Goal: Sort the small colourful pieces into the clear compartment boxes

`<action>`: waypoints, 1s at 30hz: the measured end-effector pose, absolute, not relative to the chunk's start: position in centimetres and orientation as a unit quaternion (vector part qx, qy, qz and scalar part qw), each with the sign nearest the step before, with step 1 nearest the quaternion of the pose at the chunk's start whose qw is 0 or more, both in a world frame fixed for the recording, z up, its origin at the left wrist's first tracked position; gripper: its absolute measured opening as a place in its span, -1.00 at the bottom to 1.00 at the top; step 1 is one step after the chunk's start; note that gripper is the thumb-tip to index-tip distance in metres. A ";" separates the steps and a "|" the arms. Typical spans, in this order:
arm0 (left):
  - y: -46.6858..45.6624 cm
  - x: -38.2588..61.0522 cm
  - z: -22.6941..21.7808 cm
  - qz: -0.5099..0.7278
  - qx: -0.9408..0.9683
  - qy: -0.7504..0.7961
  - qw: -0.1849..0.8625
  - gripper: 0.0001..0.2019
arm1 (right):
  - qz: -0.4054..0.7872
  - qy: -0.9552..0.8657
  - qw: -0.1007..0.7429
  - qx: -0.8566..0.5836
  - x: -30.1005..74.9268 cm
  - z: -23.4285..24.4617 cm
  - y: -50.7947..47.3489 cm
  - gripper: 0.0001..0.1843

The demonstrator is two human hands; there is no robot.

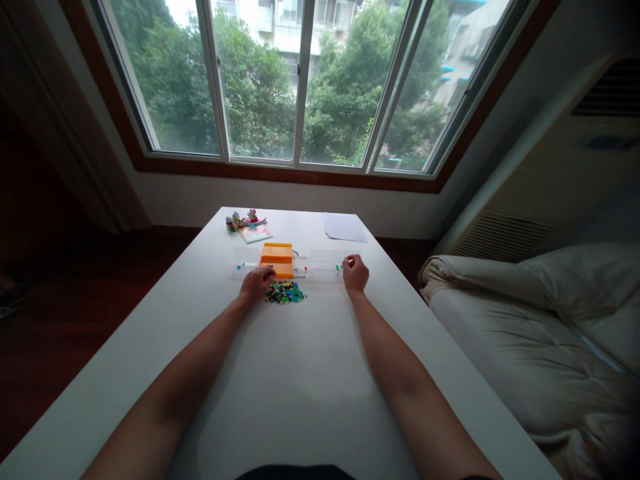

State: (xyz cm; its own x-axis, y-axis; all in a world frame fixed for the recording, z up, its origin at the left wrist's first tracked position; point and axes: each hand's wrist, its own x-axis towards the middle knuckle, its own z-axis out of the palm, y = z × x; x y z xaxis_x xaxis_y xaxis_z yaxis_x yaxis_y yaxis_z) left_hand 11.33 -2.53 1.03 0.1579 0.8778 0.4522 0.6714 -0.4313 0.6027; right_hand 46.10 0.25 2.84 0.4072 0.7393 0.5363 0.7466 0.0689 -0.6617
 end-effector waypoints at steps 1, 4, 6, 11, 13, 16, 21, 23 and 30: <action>-2.5 11.3 1.0 0.397 0.746 0.518 0.132 -0.82 | 0.001 -0.529 0.482 -0.699 46.7 2.7 0.4 -0.73; -2.5 11.2 1.0 0.405 0.737 0.525 0.131 -0.81 | 0.007 -0.511 0.482 -0.711 47.1 2.1 0.6 -0.71; -2.6 11.1 1.0 0.405 0.731 0.534 0.127 -0.80 | 0.008 -0.529 0.492 -0.691 46.3 1.8 0.5 -0.69; -2.8 11.0 1.3 0.403 0.718 0.556 0.116 -0.80 | 0.018 -0.621 0.459 -0.635 43.5 1.4 0.0 -0.71; -3.1 10.9 1.5 0.408 0.711 0.561 0.116 -0.80 | 0.013 -0.648 0.437 -0.624 42.8 1.4 -0.3 -0.71; -3.4 10.9 1.6 0.408 0.704 0.570 0.109 -0.80 | 0.005 -0.672 0.411 -0.617 42.3 1.5 -0.9 -0.72; -3.7 10.9 1.5 0.404 0.704 0.574 0.103 -0.80 | 0.013 -0.715 0.362 -0.598 41.3 1.5 -2.1 -0.77; -3.7 10.9 1.5 0.403 0.707 0.572 0.102 -0.81 | 0.029 -0.741 0.339 -0.580 40.8 1.5 -2.5 -0.80; -4.0 10.8 1.7 0.398 0.707 0.577 0.095 -0.82 | 0.098 -0.777 0.301 -0.545 40.1 1.5 -3.3 -0.84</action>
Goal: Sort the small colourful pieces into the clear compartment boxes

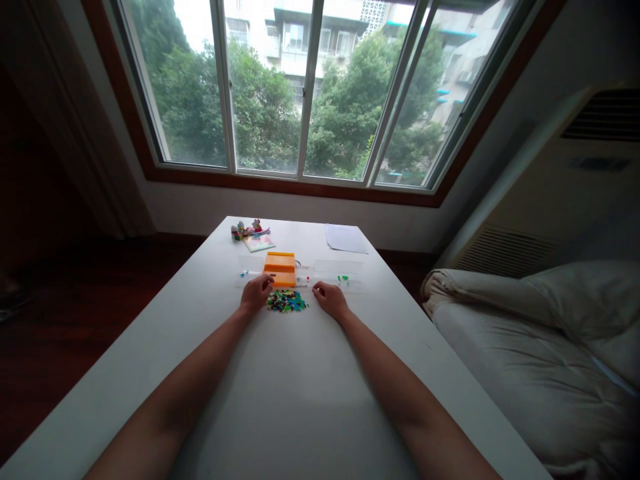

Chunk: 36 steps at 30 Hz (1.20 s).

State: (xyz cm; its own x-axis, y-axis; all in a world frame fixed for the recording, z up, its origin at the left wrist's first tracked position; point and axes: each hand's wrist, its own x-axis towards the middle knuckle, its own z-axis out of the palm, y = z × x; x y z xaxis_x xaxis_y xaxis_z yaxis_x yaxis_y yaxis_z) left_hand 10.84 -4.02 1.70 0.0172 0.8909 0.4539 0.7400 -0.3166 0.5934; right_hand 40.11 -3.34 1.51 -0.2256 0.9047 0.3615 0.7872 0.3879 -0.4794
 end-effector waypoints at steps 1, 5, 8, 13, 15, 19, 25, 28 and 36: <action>-4.1 10.8 1.7 0.401 0.707 0.575 0.095 -0.82 | 0.104 -0.779 0.300 -0.541 40.1 1.5 -3.3 -0.84; -4.1 10.8 1.7 0.411 0.709 0.563 0.103 -0.81 | 0.117 -0.787 0.300 -0.526 40.4 1.3 -3.2 -0.83; -4.0 10.7 1.6 0.412 0.710 0.560 0.110 -0.80 | 0.130 -0.787 0.307 -0.519 40.6 1.2 -3.0 -0.81; -3.8 10.8 1.4 0.413 0.714 0.556 0.103 -0.81 | 0.155 -0.789 0.314 -0.505 40.9 1.3 -2.9 -0.78; -3.7 10.9 1.3 0.408 0.717 0.556 0.102 -0.81 | 0.161 -0.788 0.317 -0.503 40.9 1.3 -2.9 -0.77; -3.6 10.8 1.1 0.409 0.712 0.560 0.107 -0.81 | 0.165 -0.783 0.320 -0.506 40.9 1.0 -2.7 -0.75; -3.8 10.7 1.3 0.405 0.716 0.558 0.107 -0.81 | 0.163 -0.787 0.324 -0.499 40.9 0.8 -2.8 -0.78; -4.0 10.9 1.5 0.402 0.712 0.566 0.107 -0.80 | 0.167 -0.802 0.323 -0.474 40.8 0.9 -3.0 -0.81; -4.0 11.0 1.6 0.395 0.717 0.564 0.108 -0.79 | 0.173 -0.827 0.316 -0.432 40.3 0.7 -2.9 -0.85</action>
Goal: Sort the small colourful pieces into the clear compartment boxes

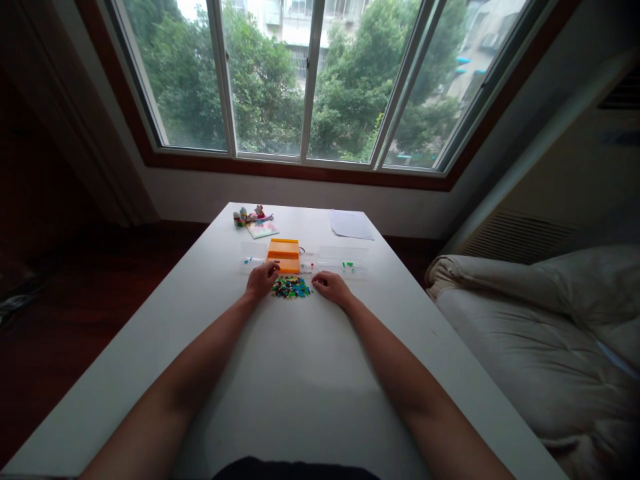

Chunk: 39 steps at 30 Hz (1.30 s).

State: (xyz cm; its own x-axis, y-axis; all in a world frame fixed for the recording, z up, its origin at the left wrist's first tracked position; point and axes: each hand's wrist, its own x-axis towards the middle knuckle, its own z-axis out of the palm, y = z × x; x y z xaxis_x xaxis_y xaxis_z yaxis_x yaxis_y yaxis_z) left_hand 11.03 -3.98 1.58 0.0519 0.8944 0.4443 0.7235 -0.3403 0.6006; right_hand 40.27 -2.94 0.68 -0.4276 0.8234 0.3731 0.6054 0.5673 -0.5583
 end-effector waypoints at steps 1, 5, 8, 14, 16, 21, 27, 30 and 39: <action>-3.9 11.0 1.5 0.396 0.717 0.564 0.106 -0.79 | 0.171 -0.828 0.316 -0.432 40.3 0.6 -2.9 -0.86; -3.5 10.8 1.2 0.400 0.714 0.566 0.106 -0.78 | 0.155 -0.825 0.310 -0.447 40.1 0.6 -2.8 -0.87; -3.4 10.7 1.2 0.403 0.711 0.566 0.115 -0.78 | 0.141 -0.823 0.303 -0.459 39.8 0.6 -2.9 -0.88; -3.2 10.5 1.1 0.401 0.710 0.566 0.126 -0.78 | 0.146 -0.832 0.300 -0.444 39.2 0.9 -3.1 -0.87; -3.2 10.5 1.0 0.398 0.710 0.567 0.126 -0.78 | 0.169 -0.841 0.296 -0.420 39.1 1.0 -3.1 -0.86; -3.0 10.6 0.9 0.391 0.714 0.565 0.137 -0.78 | 0.202 -0.856 0.281 -0.384 39.2 1.2 -2.8 -0.83; -3.0 10.7 1.0 0.388 0.714 0.568 0.132 -0.78 | 0.190 -0.870 0.268 -0.367 39.5 1.2 -2.5 -0.91; -3.0 10.7 1.0 0.384 0.718 0.565 0.133 -0.79 | 0.180 -0.868 0.276 -0.372 39.6 0.9 -2.3 -0.96; -3.2 10.8 1.1 0.366 0.725 0.570 0.126 -0.80 | 0.149 -0.735 0.440 -0.494 39.4 0.8 -2.4 -0.86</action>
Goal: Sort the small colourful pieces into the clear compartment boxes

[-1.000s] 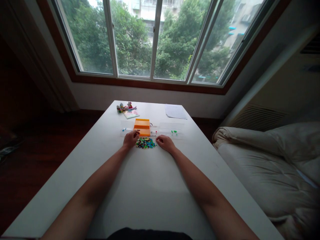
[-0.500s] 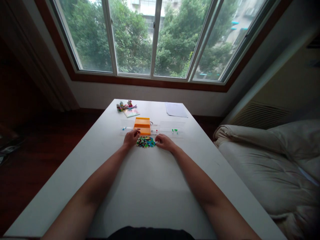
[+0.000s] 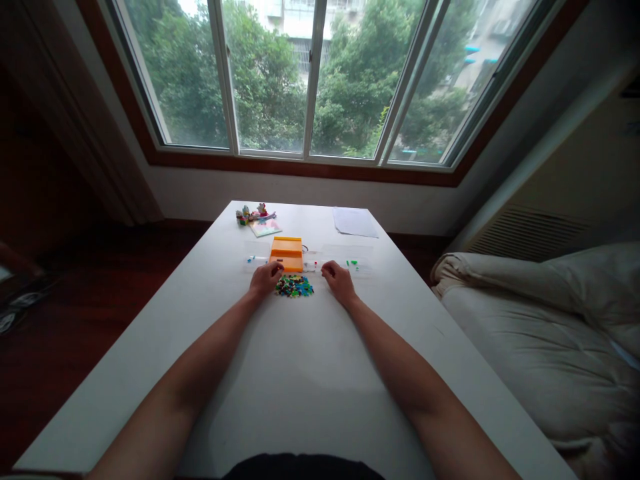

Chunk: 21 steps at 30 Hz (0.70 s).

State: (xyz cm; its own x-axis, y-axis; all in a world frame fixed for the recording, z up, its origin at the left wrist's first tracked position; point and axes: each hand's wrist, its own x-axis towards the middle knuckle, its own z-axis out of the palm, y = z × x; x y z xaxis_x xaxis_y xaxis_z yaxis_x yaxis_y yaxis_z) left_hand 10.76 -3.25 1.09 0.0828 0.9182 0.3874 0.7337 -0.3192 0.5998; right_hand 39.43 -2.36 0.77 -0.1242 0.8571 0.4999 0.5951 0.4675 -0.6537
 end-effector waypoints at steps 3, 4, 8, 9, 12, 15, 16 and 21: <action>-3.4 11.0 1.2 0.359 0.733 0.565 0.121 -0.81 | 0.101 -0.680 0.493 -0.533 40.4 1.1 -1.9 -0.82; -3.5 11.1 1.3 0.356 0.736 0.564 0.119 -0.81 | 0.088 -0.663 0.508 -0.543 41.0 1.1 -1.6 -0.81; -3.8 11.7 1.6 0.342 0.760 0.543 0.104 -0.84 | 0.051 -0.595 0.553 -0.581 44.2 0.7 -0.2 -0.77; -3.9 11.9 1.6 0.339 0.768 0.534 0.099 -0.85 | 0.041 -0.577 0.559 -0.594 45.0 0.6 0.2 -0.78; -4.1 12.5 1.7 0.330 0.792 0.507 0.081 -0.84 | 0.018 -0.544 0.557 -0.627 46.9 0.2 1.3 -0.78; -4.5 13.2 1.7 0.318 0.815 0.479 0.068 -0.83 | 0.010 -0.541 0.552 -0.635 47.4 -0.1 1.8 -0.75; -4.6 13.5 1.7 0.314 0.822 0.470 0.067 -0.82 | 0.009 -0.542 0.552 -0.633 47.3 -0.1 1.9 -0.74; -5.0 15.7 2.0 0.281 0.850 0.439 0.079 -0.77 | 0.008 -0.570 0.547 -0.613 45.2 -0.3 1.1 -0.76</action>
State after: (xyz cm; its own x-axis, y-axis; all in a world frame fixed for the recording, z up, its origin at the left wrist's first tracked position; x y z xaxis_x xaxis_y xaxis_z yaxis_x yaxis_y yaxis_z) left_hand 15.67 -5.02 1.95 0.4573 0.7898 0.4088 0.7012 -0.6030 0.3805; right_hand 45.21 1.11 -0.27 0.3497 0.7078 0.6138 0.6910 0.2475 -0.6791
